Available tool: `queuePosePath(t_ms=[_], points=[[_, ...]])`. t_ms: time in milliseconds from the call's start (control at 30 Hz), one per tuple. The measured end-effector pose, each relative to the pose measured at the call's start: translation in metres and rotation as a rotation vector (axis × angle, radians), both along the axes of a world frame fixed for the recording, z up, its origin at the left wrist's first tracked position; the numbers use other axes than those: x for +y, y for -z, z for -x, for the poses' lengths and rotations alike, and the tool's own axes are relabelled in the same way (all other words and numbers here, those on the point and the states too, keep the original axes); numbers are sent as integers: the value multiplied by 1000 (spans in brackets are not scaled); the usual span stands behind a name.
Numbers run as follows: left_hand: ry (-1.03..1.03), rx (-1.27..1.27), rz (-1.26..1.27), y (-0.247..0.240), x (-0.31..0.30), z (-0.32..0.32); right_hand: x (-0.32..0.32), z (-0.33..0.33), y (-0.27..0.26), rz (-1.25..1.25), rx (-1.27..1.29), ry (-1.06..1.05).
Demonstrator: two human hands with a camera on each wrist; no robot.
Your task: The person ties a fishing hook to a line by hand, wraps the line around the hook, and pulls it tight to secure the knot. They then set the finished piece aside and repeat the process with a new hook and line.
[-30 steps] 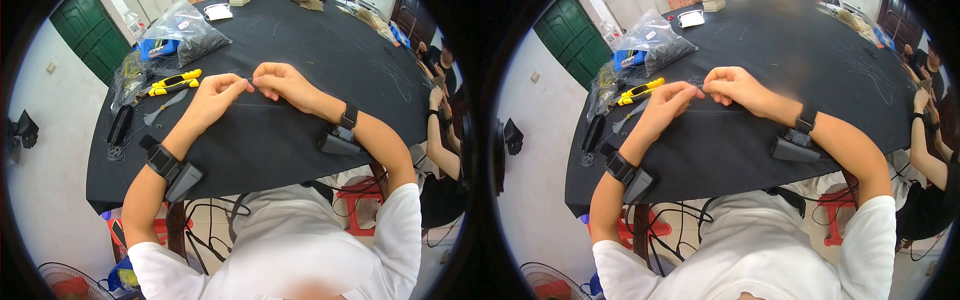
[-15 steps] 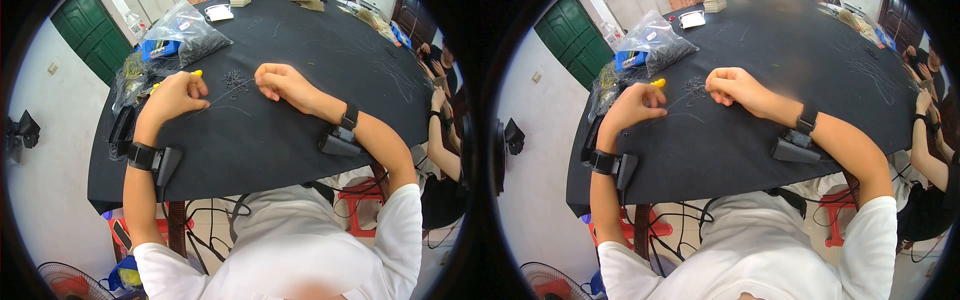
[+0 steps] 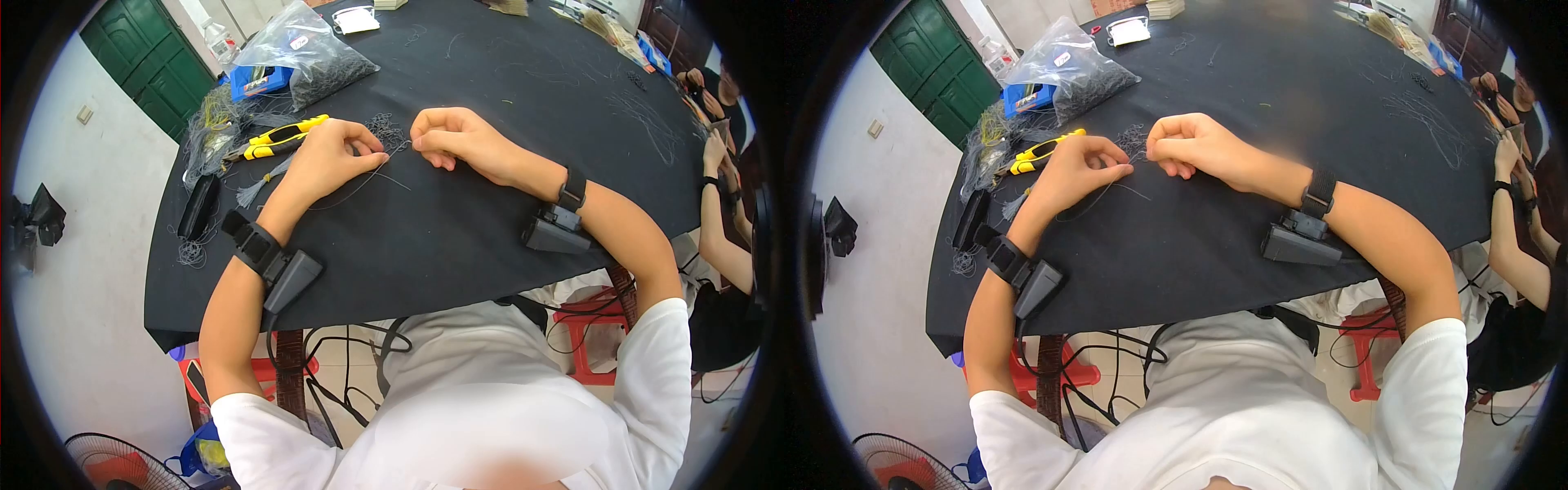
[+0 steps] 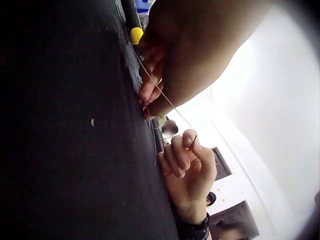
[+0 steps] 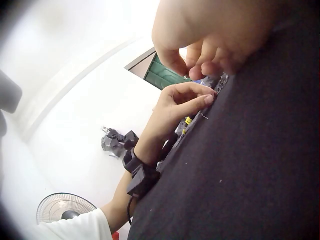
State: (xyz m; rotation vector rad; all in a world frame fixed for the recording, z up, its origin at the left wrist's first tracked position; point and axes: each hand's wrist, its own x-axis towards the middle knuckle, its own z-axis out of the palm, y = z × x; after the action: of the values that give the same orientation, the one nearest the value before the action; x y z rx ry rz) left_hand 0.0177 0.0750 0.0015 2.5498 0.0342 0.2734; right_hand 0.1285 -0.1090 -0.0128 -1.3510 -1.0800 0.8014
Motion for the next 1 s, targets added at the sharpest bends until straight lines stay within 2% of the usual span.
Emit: queuePosePath(t_ms=[233, 333, 433, 533, 733, 1000], points=[[8, -28, 118, 7, 3, -3, 1, -1, 2, 3, 3, 3], [-2, -105, 264, 4, 2, -3, 0, -1, 2, 16, -17, -12], [92, -140, 610, 8, 2, -3, 0, 0, 1, 32, -35, -9], [146, -143, 697, 6, -6, -1, 0, 2, 0, 14, -21, 10], [249, -134, 649, 6, -13, 0, -3, -1, 0, -11, -25, -11], [234, -161, 650, 6, -15, 0, -1, -3, 3, -38, -3, 23]])
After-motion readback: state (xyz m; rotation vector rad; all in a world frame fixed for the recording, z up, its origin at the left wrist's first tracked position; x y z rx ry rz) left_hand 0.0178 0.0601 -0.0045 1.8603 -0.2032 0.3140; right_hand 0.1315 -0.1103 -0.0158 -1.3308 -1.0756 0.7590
